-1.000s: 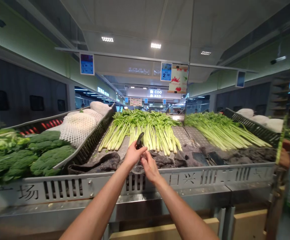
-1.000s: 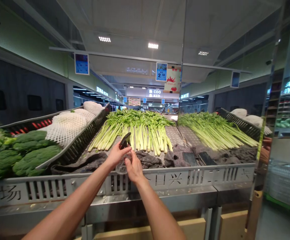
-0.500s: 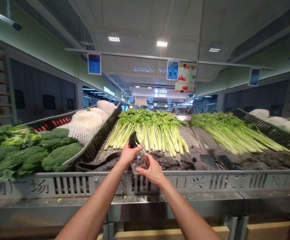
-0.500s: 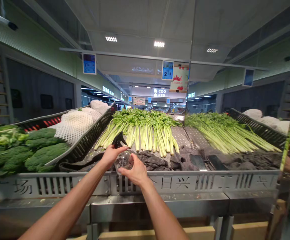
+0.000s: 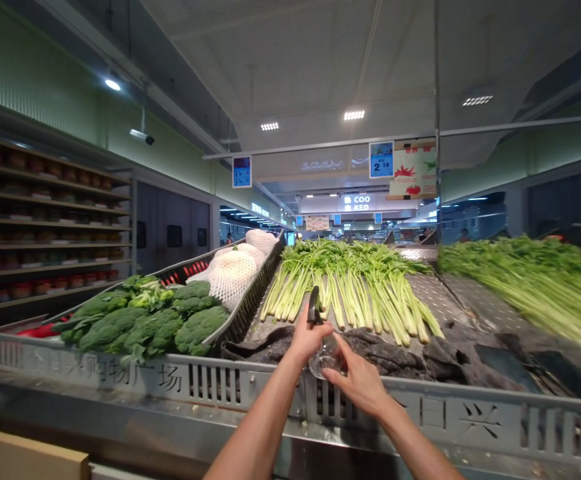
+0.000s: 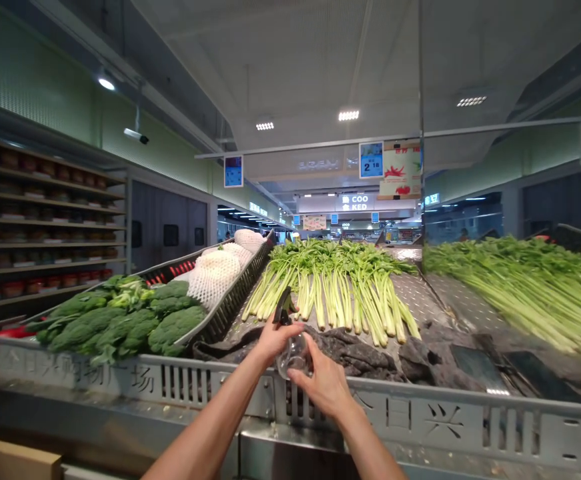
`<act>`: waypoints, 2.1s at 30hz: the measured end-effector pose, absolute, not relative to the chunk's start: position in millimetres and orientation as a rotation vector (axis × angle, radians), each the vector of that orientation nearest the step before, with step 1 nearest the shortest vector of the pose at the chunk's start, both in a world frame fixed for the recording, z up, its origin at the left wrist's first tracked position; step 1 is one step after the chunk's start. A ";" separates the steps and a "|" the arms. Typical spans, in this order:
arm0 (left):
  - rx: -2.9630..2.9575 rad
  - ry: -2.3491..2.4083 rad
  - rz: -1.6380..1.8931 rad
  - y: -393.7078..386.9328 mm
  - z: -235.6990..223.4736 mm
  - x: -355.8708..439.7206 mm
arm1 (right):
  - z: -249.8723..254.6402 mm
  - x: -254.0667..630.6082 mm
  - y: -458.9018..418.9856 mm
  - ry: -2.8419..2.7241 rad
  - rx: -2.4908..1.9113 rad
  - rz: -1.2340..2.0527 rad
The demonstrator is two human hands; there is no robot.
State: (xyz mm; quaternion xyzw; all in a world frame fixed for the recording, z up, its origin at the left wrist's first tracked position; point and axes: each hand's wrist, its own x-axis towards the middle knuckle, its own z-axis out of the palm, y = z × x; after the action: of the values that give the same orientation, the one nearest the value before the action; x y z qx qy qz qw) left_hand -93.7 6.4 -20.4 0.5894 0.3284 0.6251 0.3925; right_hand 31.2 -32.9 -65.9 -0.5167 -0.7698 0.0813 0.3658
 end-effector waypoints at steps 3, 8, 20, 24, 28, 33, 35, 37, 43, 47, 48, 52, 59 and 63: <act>1.616 0.889 1.608 4.4 -22.0 -94.5 | -70.1 30.7 -30.3 -1.985 -1.305 0.192; 1.635 0.969 1.724 0.5 -19.3 -94.8 | -72.8 27.8 -29.3 -1.945 -1.263 0.172; 1.639 1.175 1.917 7.3 5.4 -135.8 | -65.9 26.2 -34.7 -1.865 -1.271 0.338; 1.581 1.193 1.968 6.7 0.4 -144.4 | -69.6 26.8 -28.3 -1.850 -1.229 0.357; 1.600 1.207 1.938 5.8 4.9 -154.1 | -62.0 38.1 -17.0 -1.723 -1.144 0.432; 1.646 1.202 1.863 9.7 15.9 -151.7 | -51.8 67.9 -4.9 -1.520 -1.274 0.188; 1.638 1.191 1.821 11.7 18.5 -144.0 | -54.7 76.2 -2.9 -1.509 -1.303 0.114; 1.608 1.187 1.798 12.9 18.4 -134.0 | -59.7 78.9 -3.2 -1.554 -1.290 0.070; 1.665 1.144 1.790 17.7 6.3 -111.0 | -59.2 50.9 -13.9 -1.663 -1.110 0.137; 1.695 1.105 1.821 21.1 3.8 -110.4 | -57.4 16.6 -19.1 -1.662 -0.945 0.238; 1.679 1.101 1.833 20.5 4.7 -111.5 | -58.8 9.3 -19.6 -1.647 -0.936 0.259; 1.596 1.064 1.902 12.6 9.8 -117.6 | -67.3 -10.0 -20.4 -1.638 -0.904 0.294; 1.635 1.075 1.926 2.8 3.4 -120.7 | -73.7 -18.4 -21.2 -1.658 -0.908 0.315; 1.725 1.095 1.881 1.2 0.4 -116.4 | -72.8 -16.3 -23.7 -1.664 -0.903 0.290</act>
State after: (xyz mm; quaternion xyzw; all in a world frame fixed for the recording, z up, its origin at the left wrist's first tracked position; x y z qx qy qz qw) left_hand -116.4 1.2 0.4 0.6108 0.3878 0.6661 0.1814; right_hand -16.3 -23.7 -72.8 -0.3857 -0.7104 0.1240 0.5755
